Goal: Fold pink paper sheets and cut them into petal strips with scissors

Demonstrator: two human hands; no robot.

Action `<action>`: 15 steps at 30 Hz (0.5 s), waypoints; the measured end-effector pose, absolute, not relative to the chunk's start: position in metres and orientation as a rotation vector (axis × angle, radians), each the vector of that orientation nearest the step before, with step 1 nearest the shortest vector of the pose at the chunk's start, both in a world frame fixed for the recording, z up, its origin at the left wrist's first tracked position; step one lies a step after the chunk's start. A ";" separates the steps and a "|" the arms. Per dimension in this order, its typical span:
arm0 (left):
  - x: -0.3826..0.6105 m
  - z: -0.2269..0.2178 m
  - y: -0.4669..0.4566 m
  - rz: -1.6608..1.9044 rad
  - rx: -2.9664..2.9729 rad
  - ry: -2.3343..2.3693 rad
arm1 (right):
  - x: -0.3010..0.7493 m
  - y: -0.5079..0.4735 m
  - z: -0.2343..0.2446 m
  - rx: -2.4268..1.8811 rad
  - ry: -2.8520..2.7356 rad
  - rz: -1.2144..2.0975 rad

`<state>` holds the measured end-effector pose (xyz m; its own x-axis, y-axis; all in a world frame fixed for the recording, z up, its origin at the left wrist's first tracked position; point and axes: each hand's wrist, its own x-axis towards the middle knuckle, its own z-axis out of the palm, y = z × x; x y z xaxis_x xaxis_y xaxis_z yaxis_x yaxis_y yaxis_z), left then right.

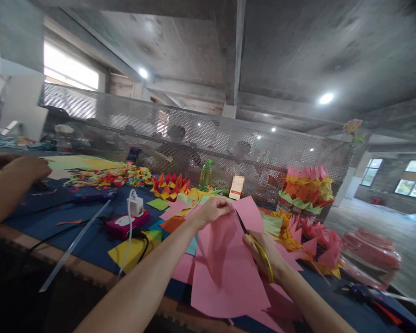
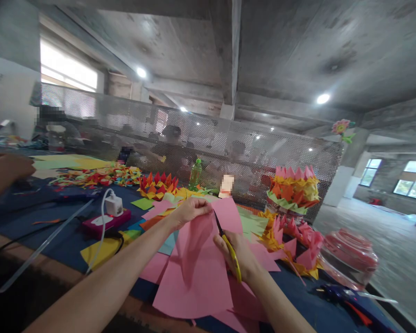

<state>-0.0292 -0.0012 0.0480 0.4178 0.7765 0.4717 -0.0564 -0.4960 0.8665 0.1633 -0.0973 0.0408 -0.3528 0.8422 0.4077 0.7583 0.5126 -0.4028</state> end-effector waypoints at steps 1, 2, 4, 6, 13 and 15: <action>-0.029 0.048 -0.002 1.170 1.796 0.614 | 0.163 -0.099 0.042 -1.293 -2.186 0.180; -0.028 0.048 -0.003 1.151 1.795 0.607 | 0.163 -0.100 0.044 -1.287 -2.187 0.170; -0.027 0.048 -0.005 1.138 1.785 0.599 | 0.162 -0.103 0.047 -1.289 -2.179 0.179; -0.026 0.049 -0.007 1.149 1.778 0.602 | 0.160 -0.105 0.048 -1.305 -2.154 0.225; -0.026 0.053 -0.011 1.172 1.815 0.654 | 0.156 -0.104 0.044 -1.325 -2.085 0.299; -0.026 0.052 -0.011 1.178 1.830 0.643 | 0.156 -0.104 0.042 -1.332 -2.083 0.278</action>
